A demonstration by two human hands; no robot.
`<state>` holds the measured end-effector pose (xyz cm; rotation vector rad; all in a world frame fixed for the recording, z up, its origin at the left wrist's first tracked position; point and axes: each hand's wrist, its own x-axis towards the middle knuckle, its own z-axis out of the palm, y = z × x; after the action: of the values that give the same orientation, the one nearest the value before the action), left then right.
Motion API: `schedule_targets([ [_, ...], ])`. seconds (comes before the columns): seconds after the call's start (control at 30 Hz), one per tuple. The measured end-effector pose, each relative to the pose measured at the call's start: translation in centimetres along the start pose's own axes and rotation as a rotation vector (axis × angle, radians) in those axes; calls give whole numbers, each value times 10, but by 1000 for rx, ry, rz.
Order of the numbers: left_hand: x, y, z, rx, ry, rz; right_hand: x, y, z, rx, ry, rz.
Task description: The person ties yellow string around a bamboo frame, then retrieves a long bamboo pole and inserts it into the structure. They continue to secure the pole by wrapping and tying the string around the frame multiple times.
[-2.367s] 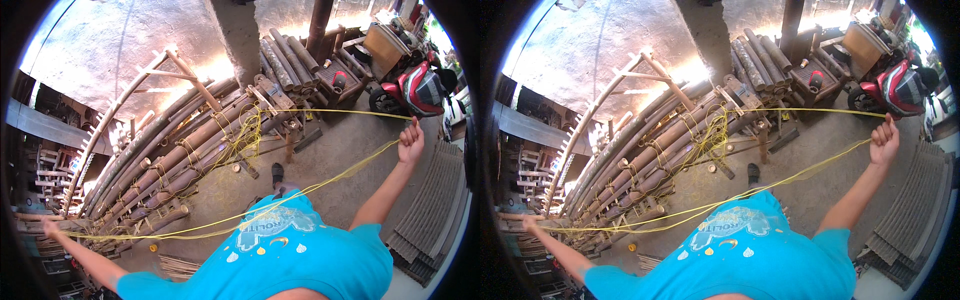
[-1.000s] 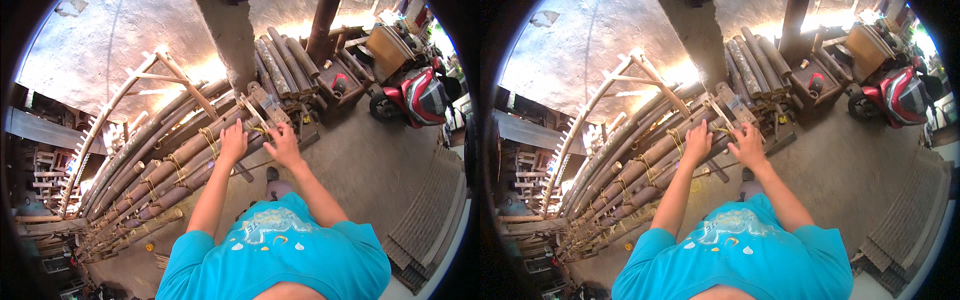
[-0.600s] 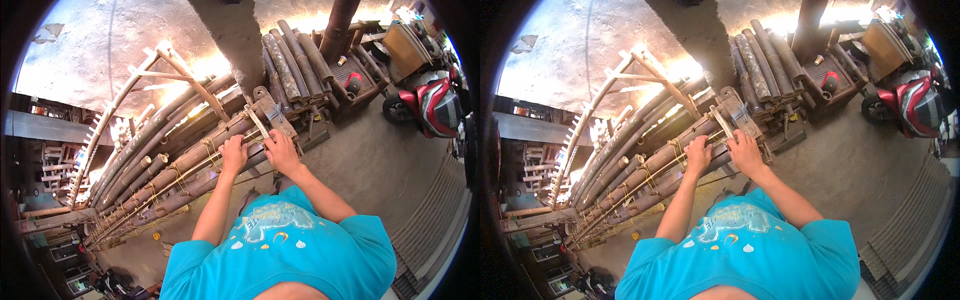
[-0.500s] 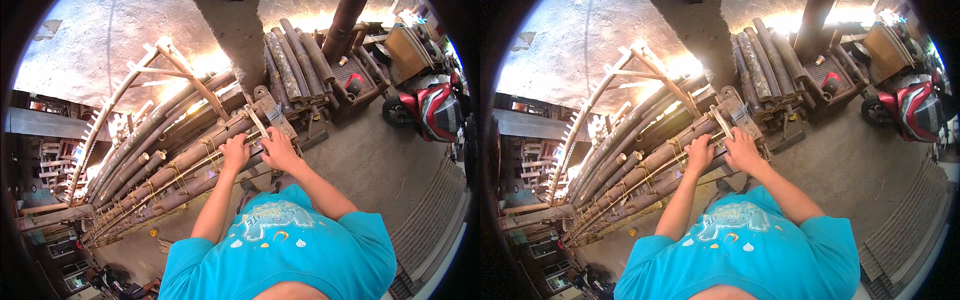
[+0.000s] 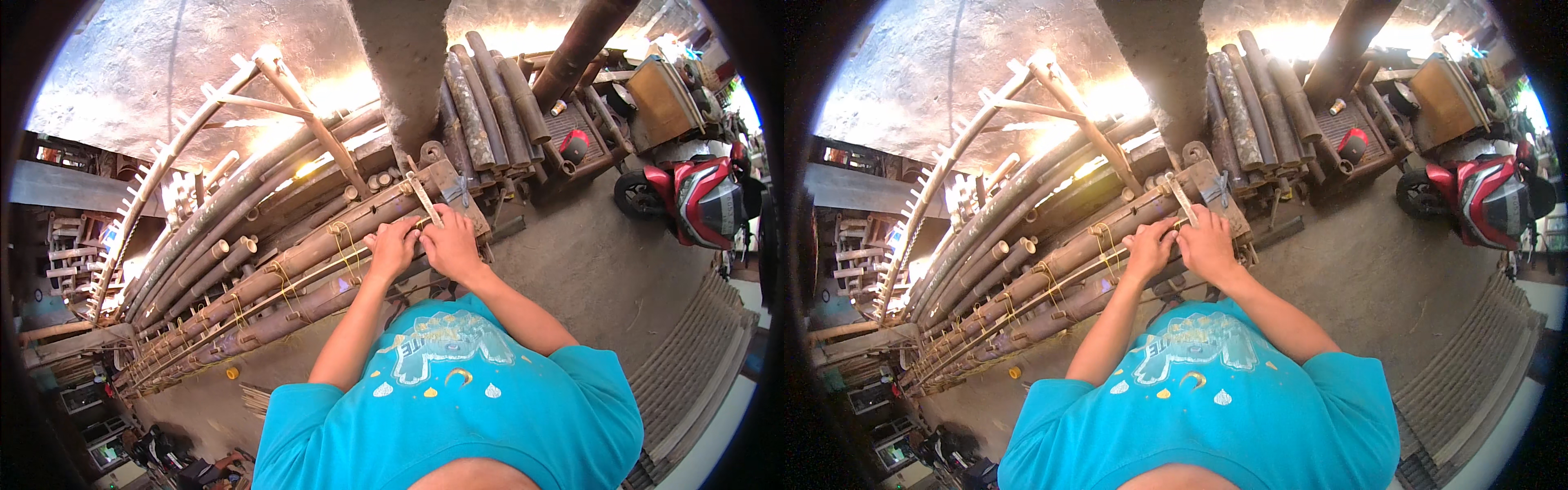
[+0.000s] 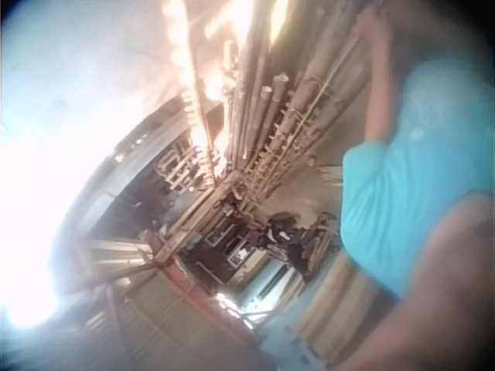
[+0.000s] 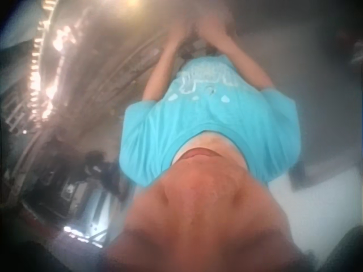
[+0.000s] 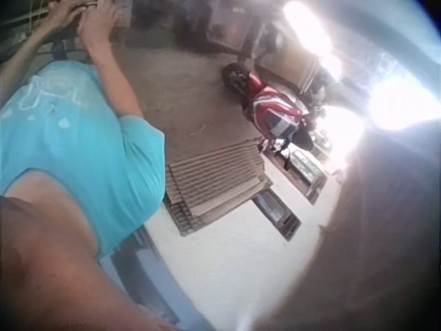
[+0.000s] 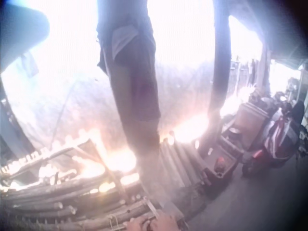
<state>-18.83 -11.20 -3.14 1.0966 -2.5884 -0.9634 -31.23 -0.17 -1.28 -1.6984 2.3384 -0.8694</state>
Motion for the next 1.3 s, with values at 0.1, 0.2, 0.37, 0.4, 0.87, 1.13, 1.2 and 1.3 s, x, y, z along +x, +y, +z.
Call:
schedule_targets([
  [0.1,-1,-1,0,1,10,16,11,3,-4,118,20,181],
  [0.2,-5,1,5,12,82,43,42,13,-11,248,-117,129],
  [0.37,-1,6,12,75,159,31,99,20,-6,110,-253,141],
  [0.4,0,11,10,69,137,3,101,21,-7,135,-218,82],
  [0.87,8,15,10,-198,72,-137,44,29,-14,224,-112,76],
  [1.13,9,16,6,-207,62,-121,32,33,1,330,17,80],
  [1.2,7,18,9,-195,107,-111,27,25,-6,467,172,64],
  [1.3,5,17,18,-160,232,-74,13,4,-52,1084,-153,188],
])
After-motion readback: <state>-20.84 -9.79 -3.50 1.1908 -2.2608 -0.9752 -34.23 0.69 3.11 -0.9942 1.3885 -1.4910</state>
